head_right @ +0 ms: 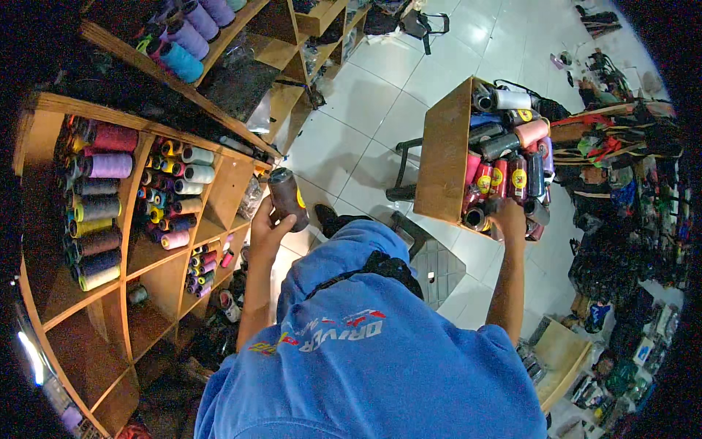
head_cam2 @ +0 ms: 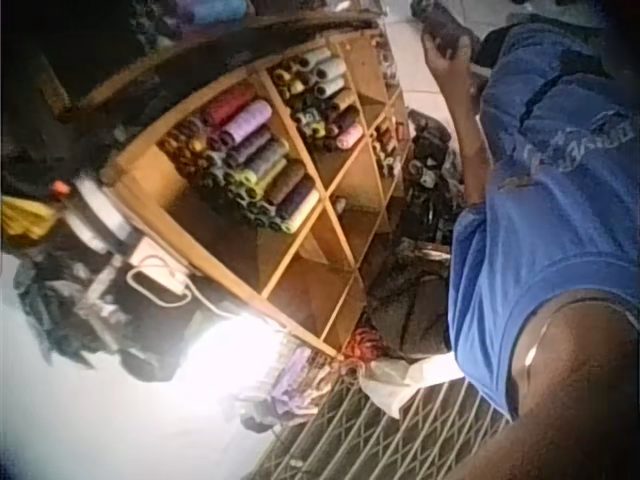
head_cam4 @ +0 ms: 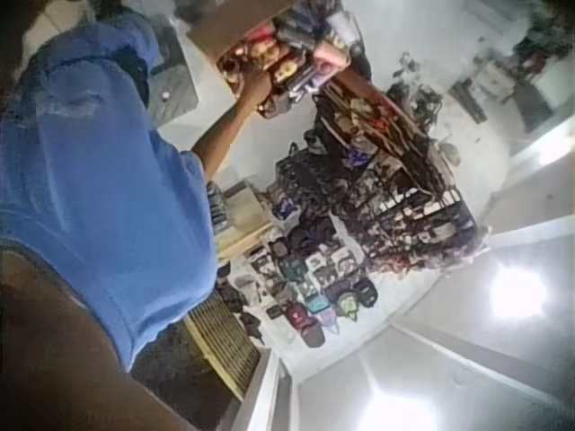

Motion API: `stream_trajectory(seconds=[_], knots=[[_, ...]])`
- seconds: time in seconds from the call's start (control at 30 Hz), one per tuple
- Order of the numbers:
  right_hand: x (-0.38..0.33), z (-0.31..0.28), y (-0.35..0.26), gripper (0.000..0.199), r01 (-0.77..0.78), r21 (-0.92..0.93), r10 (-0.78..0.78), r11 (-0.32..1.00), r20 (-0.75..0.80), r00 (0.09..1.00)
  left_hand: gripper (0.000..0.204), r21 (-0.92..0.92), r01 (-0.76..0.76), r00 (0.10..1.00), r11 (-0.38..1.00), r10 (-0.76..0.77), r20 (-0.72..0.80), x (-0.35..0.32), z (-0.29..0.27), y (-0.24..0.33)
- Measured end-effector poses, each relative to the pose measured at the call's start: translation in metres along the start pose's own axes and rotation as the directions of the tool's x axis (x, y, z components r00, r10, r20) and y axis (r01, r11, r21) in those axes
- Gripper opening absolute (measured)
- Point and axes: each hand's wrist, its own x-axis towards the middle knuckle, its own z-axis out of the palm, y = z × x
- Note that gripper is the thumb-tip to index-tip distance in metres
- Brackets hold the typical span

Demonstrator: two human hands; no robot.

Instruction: The person organizes spools of thread by picking them from a cardboard box and placing them into wooden shelf compartments by hand, then moves the cardboard boxes aside.

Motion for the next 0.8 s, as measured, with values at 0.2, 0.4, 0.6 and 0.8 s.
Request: stream_trajectory(seconds=[0.2,0.4,0.6,0.8], knots=[[-0.010,-0.093,-0.060,0.031,0.076,0.624,-0.141,0.777,0.056,0.988,0.051,-0.092,-0.002,1.000,0.996,0.000,-0.030,-0.004,-0.006,0.005],[-0.021,-0.108,-0.174,0.072,-0.269,0.916,-0.700,-0.298,-0.019,0.714,0.052,-0.412,-0.055,0.998,0.910,0.037,-0.050,-0.014,-0.006,0.011],[-0.048,-0.091,-0.291,0.099,-0.568,0.750,-0.922,-0.339,-0.144,0.359,0.058,-0.659,-0.163,0.985,0.734,0.156,-0.070,-0.036,-0.021,0.032],[-0.069,-0.067,-0.362,0.070,-0.797,0.572,-0.981,-0.192,-0.116,0.153,0.048,-0.564,-0.335,0.916,0.755,0.121,-0.382,-0.070,-0.036,0.034]])
